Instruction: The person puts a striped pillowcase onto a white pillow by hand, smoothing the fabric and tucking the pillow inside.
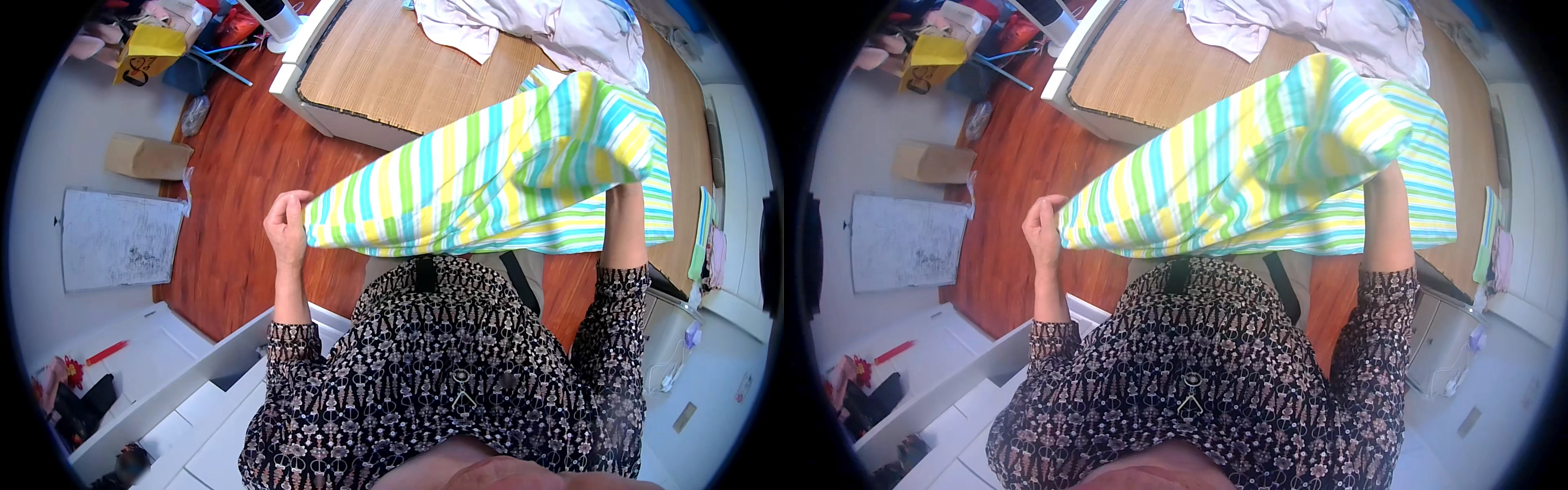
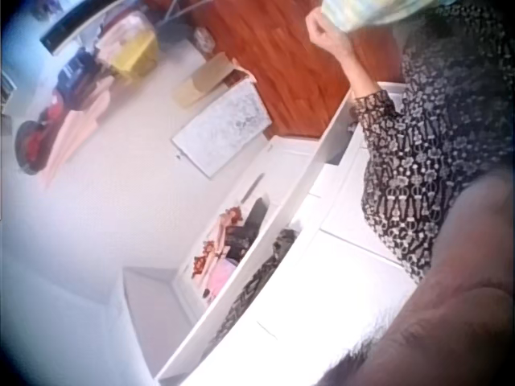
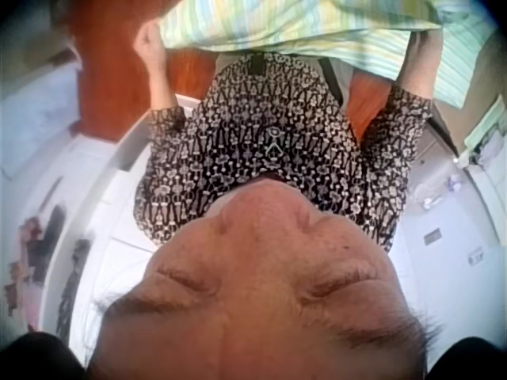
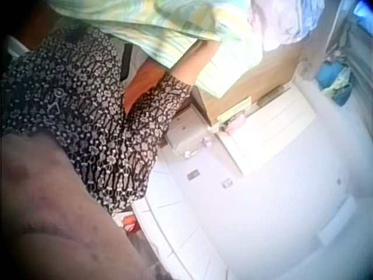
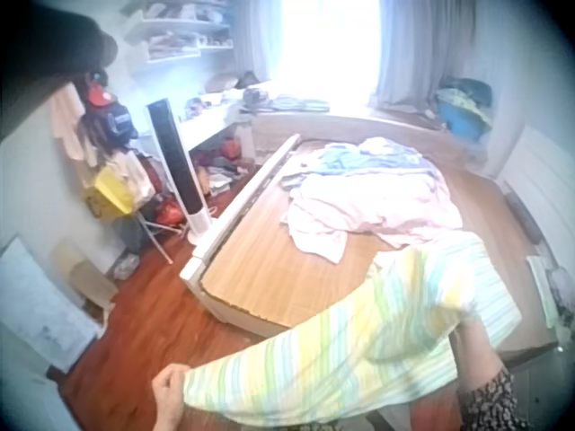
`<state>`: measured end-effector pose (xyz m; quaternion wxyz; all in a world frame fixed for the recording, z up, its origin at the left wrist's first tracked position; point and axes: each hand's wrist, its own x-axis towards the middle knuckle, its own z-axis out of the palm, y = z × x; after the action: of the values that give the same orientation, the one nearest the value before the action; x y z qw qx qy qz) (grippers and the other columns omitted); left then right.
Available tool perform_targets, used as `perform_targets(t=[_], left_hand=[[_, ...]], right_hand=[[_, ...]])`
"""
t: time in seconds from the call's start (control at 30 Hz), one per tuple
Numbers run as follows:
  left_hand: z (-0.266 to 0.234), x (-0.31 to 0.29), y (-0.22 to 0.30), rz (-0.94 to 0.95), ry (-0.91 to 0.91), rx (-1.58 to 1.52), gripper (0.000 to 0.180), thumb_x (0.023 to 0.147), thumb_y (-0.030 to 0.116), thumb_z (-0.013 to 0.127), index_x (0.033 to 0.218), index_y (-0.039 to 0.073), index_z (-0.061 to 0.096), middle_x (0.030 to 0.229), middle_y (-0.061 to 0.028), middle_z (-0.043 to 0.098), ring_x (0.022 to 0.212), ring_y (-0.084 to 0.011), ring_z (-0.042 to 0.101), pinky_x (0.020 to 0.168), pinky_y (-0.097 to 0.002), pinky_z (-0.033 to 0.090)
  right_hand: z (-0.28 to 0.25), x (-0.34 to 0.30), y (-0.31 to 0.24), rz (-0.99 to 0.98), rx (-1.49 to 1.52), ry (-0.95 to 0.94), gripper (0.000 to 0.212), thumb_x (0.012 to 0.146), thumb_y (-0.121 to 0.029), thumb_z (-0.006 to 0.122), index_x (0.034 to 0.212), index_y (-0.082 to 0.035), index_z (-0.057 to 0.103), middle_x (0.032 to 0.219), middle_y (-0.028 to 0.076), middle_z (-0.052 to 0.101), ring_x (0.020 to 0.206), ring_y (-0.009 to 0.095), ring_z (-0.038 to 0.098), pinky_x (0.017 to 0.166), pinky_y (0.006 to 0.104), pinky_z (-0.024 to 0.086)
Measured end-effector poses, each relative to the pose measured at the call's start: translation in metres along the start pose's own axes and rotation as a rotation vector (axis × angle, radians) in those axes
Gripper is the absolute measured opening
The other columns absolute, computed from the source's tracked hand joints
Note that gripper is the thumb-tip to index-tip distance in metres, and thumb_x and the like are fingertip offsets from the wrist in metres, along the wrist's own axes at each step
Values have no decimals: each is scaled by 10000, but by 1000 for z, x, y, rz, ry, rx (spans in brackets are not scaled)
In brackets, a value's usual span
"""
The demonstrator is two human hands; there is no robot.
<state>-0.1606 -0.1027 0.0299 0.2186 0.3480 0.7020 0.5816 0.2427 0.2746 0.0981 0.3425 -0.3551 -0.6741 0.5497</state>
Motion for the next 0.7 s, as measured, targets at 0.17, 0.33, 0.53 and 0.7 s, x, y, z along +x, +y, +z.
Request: perform_targets(t=[0.17, 0.33, 0.53, 0.7], left_hand=[[26, 1, -1, -81, 123, -299, 266, 976, 217, 506, 829, 11, 588, 812, -9, 574, 708, -80, 515, 641, -215, 424], [33, 34, 4, -376, 504, -618, 302, 987, 291, 483, 861, 26, 557, 805, -43, 575, 612, -125, 535, 596, -270, 474], [26, 32, -29, -352, 197, -293, 390, 991, 343, 444, 1111, -17, 530, 1016, -106, 600, 949, -180, 579, 797, -335, 482], [29, 46, 61, 506, -61, 568, 645, 817, 358, 666, 1334, 36, 454, 1242, -188, 527, 1152, -305, 514, 949, -399, 417]], right_hand=[[-14, 0, 3, -10, 55, 70, 366, 871, -187, 620, 1193, -21, 567, 1154, 115, 612, 1010, 191, 593, 897, 326, 471], [-39, -14, 5, 9, 114, 134, 348, 873, -192, 616, 1174, -20, 577, 1129, 119, 622, 993, 194, 602, 882, 328, 480], [-22, -37, 29, 66, 195, 145, 329, 876, -199, 610, 1150, -18, 590, 1100, 123, 634, 973, 198, 613, 863, 331, 490], [-20, -19, 27, 30, 209, 172, 315, 877, -204, 605, 1131, -17, 600, 1076, 127, 643, 956, 201, 621, 848, 333, 499]])
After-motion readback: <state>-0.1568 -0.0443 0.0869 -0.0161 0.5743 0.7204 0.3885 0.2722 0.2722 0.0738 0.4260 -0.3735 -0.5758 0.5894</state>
